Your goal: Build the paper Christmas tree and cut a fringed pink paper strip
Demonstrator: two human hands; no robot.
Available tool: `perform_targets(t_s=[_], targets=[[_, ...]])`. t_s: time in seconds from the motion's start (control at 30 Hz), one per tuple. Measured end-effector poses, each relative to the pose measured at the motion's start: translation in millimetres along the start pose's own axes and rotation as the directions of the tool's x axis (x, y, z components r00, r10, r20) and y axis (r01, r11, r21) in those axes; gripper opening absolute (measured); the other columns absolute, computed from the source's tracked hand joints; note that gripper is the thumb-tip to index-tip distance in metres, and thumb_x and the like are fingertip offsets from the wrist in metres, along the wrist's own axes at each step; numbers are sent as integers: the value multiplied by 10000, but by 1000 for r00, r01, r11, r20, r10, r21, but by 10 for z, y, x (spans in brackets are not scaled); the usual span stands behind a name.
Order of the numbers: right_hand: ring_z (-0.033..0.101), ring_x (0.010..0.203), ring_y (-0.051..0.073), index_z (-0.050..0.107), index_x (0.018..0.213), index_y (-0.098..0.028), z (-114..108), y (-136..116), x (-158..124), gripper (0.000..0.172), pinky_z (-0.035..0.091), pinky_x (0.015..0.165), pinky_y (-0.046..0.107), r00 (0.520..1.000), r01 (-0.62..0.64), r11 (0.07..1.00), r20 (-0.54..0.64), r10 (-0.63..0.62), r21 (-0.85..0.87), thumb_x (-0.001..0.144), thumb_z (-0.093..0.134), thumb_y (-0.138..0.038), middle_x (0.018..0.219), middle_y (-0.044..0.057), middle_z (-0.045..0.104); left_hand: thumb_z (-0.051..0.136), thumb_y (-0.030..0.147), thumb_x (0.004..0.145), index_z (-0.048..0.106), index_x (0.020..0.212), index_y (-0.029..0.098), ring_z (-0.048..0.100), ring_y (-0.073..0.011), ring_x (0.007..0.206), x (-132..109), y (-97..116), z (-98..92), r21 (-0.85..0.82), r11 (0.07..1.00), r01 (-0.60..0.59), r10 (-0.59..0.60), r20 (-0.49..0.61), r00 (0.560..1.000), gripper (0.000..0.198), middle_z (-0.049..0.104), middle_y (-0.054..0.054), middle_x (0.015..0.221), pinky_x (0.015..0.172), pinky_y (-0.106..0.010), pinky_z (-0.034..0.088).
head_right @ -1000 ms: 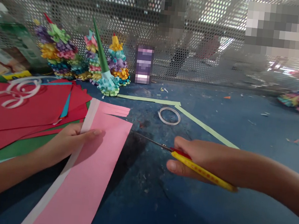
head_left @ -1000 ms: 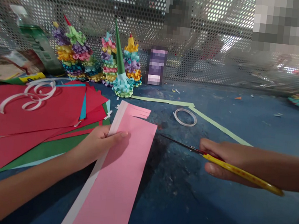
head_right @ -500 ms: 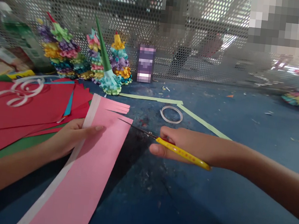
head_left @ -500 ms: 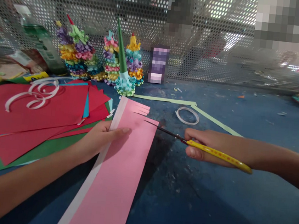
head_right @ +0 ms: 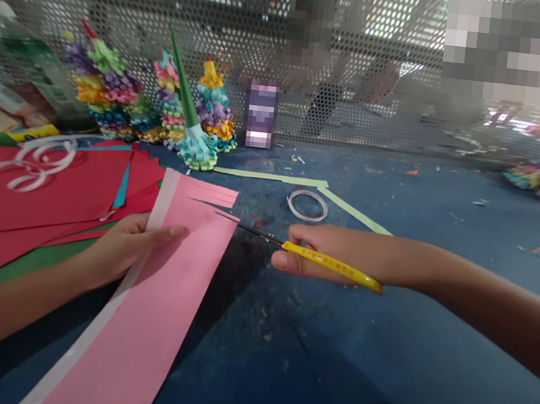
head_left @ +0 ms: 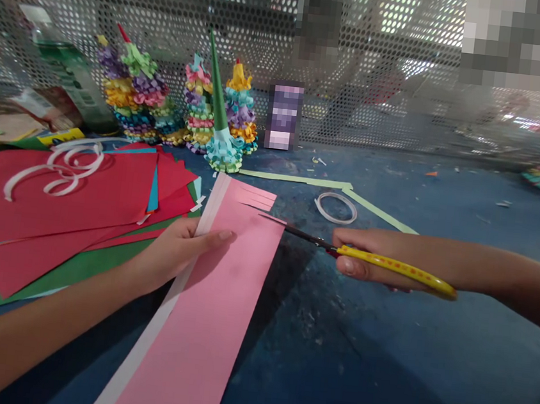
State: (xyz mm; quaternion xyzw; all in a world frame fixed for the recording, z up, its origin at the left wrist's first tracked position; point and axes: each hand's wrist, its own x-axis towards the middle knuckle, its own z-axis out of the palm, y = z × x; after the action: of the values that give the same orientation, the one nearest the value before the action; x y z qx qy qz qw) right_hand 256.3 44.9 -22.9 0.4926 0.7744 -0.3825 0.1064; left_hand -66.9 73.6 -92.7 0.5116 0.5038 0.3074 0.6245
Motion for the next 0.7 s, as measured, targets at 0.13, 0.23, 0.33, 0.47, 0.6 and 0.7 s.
perform_targets(t_s=[0.13, 0.23, 0.33, 0.47, 0.6, 0.7], targets=[[466, 698, 158, 436, 884, -219, -3, 2, 8, 426, 387, 604, 292, 999, 32, 999, -9, -32, -15, 949, 355, -632, 832, 9, 487, 823, 457, 687, 713, 731, 178, 609, -129, 556, -3, 1, -9, -45, 999, 19, -18, 5, 1000, 303, 693, 3, 661, 476, -193, 457], [461, 713, 160, 438, 880, -214, -7, -17, 18, 434, 390, 618, 297, 999, 45, 999, -15, -45, -26, 951, 346, -633, 849, 13, 480, 821, 451, 694, 709, 719, 173, 594, -120, 547, -10, 10, -8, -53, 998, 27, -26, 18, 999, 301, 677, 7, 648, 469, -185, 447], [457, 712, 156, 440, 884, -211, -13, -5, 30, 430, 386, 613, 287, 999, 42, 999, -12, -43, -25, 949, 358, -628, 848, 17, 486, 811, 456, 703, 704, 722, 173, 601, -134, 555, -10, 4, -12, -47, 998, 35, -34, 19, 999, 303, 681, 2, 658, 473, -199, 452], [459, 685, 147, 435, 865, -212, -32, -7, 26, 448, 389, 589, 272, 1000, 20, 1000, -7, -20, -24, 938, 366, -649, 821, 16, 498, 803, 455, 707, 688, 695, 172, 592, -141, 529, 9, -32, -36, -34, 999, 42, -42, 14, 999, 306, 670, 0, 631, 457, -212, 437], [455, 614, 135, 417, 848, -216, -52, -70, 26, 513, 387, 543, 270, 1000, -24, 1000, 16, 24, -15, 910, 323, -717, 755, 2, 492, 810, 449, 699, 711, 724, 172, 621, -151, 575, 29, -67, -60, -42, 999, 31, -31, 3, 1000, 295, 699, -11, 676, 506, -221, 465], [467, 598, 134, 414, 835, -217, -56, -90, 45, 532, 387, 527, 268, 1000, -27, 999, 0, 27, -26, 894, 320, -738, 733, -1, 490, 823, 443, 687, 727, 751, 174, 636, -150, 616, 31, -69, -61, -57, 998, 27, -28, -6, 1000, 292, 716, -15, 713, 534, -214, 479]])
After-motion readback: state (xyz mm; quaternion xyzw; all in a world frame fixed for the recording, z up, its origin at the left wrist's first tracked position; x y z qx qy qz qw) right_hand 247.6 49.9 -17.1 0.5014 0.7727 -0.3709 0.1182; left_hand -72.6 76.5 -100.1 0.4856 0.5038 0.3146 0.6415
